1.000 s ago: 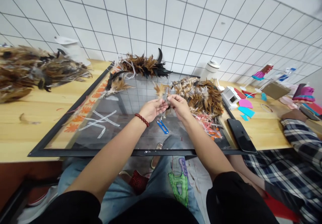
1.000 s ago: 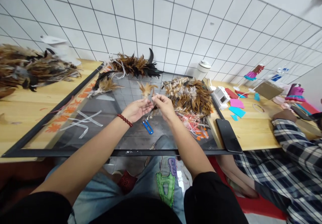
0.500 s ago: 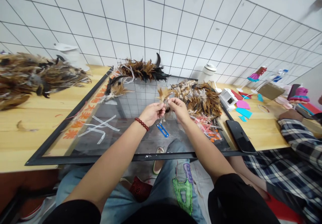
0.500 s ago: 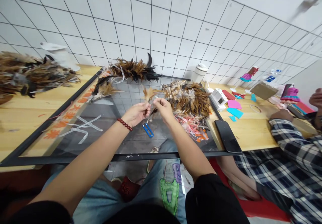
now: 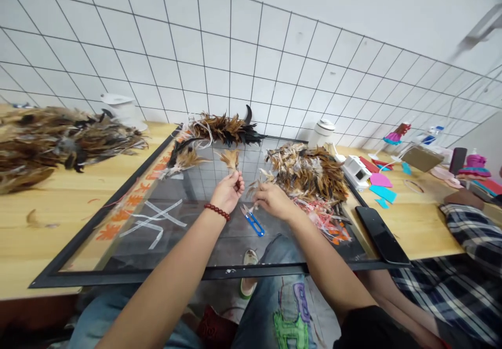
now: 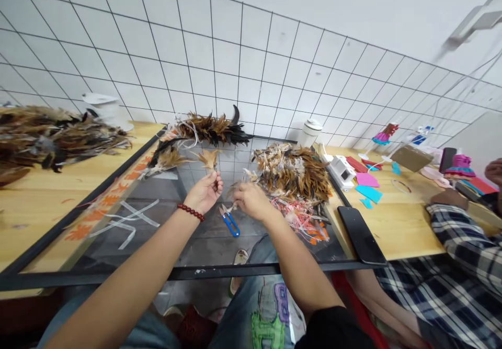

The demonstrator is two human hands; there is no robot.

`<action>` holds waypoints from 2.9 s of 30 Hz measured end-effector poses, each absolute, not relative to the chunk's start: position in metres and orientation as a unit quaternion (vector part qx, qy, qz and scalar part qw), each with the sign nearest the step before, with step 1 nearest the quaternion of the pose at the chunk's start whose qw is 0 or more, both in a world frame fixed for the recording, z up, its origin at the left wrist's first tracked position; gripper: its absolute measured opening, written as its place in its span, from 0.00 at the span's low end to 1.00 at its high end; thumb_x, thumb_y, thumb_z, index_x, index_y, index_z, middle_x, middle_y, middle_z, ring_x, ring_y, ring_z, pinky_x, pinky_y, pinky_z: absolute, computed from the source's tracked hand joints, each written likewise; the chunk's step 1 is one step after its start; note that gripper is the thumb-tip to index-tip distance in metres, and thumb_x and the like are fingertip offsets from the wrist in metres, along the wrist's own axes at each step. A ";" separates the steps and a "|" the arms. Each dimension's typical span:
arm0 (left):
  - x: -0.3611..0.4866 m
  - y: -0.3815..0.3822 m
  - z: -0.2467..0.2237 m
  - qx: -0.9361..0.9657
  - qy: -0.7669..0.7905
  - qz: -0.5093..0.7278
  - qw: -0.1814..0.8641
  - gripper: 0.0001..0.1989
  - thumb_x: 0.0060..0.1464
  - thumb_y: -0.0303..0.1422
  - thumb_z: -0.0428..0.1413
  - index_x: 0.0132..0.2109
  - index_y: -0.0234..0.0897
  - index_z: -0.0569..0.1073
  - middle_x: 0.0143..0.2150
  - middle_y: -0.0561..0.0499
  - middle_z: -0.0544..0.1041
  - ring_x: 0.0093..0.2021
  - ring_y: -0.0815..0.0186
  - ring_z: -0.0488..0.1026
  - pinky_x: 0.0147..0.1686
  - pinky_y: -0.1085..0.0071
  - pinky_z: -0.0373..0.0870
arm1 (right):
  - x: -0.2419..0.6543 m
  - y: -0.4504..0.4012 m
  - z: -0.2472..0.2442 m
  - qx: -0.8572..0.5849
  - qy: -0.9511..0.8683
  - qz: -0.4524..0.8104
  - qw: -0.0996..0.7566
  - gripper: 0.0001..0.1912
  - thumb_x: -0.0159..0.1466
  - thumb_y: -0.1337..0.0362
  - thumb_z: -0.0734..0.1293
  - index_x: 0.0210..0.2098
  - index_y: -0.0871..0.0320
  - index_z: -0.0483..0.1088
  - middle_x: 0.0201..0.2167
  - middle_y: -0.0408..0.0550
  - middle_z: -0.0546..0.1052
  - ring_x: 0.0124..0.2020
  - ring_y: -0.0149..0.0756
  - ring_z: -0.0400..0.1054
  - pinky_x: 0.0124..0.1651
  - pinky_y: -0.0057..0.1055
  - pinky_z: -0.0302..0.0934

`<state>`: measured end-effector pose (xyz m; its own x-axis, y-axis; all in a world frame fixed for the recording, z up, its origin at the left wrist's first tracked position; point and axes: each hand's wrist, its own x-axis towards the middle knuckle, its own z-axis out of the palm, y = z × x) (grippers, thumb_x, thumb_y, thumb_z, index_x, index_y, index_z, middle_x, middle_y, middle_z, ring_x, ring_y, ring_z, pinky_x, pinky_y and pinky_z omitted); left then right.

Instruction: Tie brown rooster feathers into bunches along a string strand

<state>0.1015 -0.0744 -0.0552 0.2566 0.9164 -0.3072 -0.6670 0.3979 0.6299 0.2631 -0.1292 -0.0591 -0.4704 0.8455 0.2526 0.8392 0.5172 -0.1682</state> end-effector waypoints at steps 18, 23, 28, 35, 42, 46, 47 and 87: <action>0.115 -0.085 -0.059 0.409 0.387 0.490 0.665 0.10 0.40 0.32 0.66 0.29 0.29 0.76 0.31 0.45 0.77 0.30 0.67 0.74 0.29 0.71 0.70 | 0.269 -0.129 -0.055 -0.546 -0.775 0.036 0.318 0.06 0.63 0.68 0.57 0.34 0.57 0.65 0.28 0.45 0.72 0.31 0.34 0.64 0.37 0.29 0.53; 0.111 -0.083 -0.063 0.408 0.323 0.468 0.714 0.17 0.33 0.37 0.68 0.29 0.27 0.77 0.27 0.46 0.76 0.26 0.70 0.71 0.30 0.72 0.69 | 0.267 -0.124 -0.061 -0.506 -0.724 0.224 0.413 0.05 0.62 0.63 0.59 0.32 0.57 0.64 0.26 0.41 0.69 0.27 0.30 0.61 0.34 0.26 0.56; 0.112 -0.081 -0.066 0.390 0.340 0.511 0.687 0.18 0.30 0.37 0.69 0.27 0.27 0.77 0.26 0.47 0.76 0.25 0.71 0.70 0.32 0.71 0.68 | 0.262 -0.119 -0.069 -0.508 -0.625 0.344 0.483 0.12 0.61 0.54 0.63 0.35 0.57 0.66 0.28 0.42 0.71 0.29 0.30 0.63 0.35 0.28 0.59; 0.113 -0.081 -0.065 0.400 0.339 0.522 0.673 0.18 0.31 0.39 0.68 0.27 0.28 0.77 0.23 0.48 0.75 0.24 0.71 0.69 0.31 0.71 0.68 | 0.255 -0.115 -0.075 -0.529 -0.586 0.359 0.498 0.17 0.50 0.52 0.71 0.30 0.59 0.70 0.22 0.40 0.70 0.23 0.27 0.60 0.28 0.25 0.54; 0.111 -0.082 -0.064 0.389 0.373 0.511 0.669 0.16 0.34 0.36 0.68 0.28 0.27 0.76 0.26 0.46 0.77 0.27 0.69 0.73 0.32 0.71 0.70 | 0.271 -0.122 -0.062 -0.556 -0.706 0.070 0.434 0.10 0.63 0.61 0.61 0.33 0.57 0.74 0.30 0.46 0.74 0.34 0.33 0.66 0.39 0.29 0.56; 0.113 -0.087 -0.061 0.425 0.393 0.448 0.681 0.13 0.37 0.34 0.67 0.28 0.27 0.77 0.25 0.44 0.77 0.25 0.68 0.73 0.29 0.71 0.70 | 0.271 -0.131 -0.056 -0.577 -0.759 -0.081 0.291 0.12 0.67 0.60 0.59 0.38 0.54 0.74 0.33 0.48 0.74 0.38 0.36 0.64 0.43 0.32 0.51; 0.114 -0.088 -0.061 0.437 0.399 0.434 0.679 0.12 0.38 0.33 0.67 0.27 0.27 0.76 0.24 0.45 0.76 0.24 0.69 0.72 0.27 0.71 0.70 | 0.270 -0.132 -0.055 -0.577 -0.763 -0.103 0.272 0.13 0.67 0.60 0.58 0.38 0.54 0.74 0.33 0.48 0.74 0.39 0.36 0.63 0.44 0.33 0.50; 0.112 -0.084 -0.059 0.397 0.373 0.491 0.680 0.15 0.35 0.35 0.68 0.30 0.28 0.77 0.27 0.47 0.76 0.25 0.72 0.70 0.26 0.75 0.67 | 0.277 -0.113 -0.062 -0.515 -0.541 0.335 0.574 0.17 0.50 0.58 0.71 0.37 0.58 0.69 0.26 0.41 0.73 0.27 0.29 0.65 0.33 0.27 0.61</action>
<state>0.1123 -0.0845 -0.0589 0.2405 0.9635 -0.1176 -0.3713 0.2033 0.9060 0.2766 -0.1132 -0.0616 0.1894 0.9421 0.2769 0.1719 0.2458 -0.9539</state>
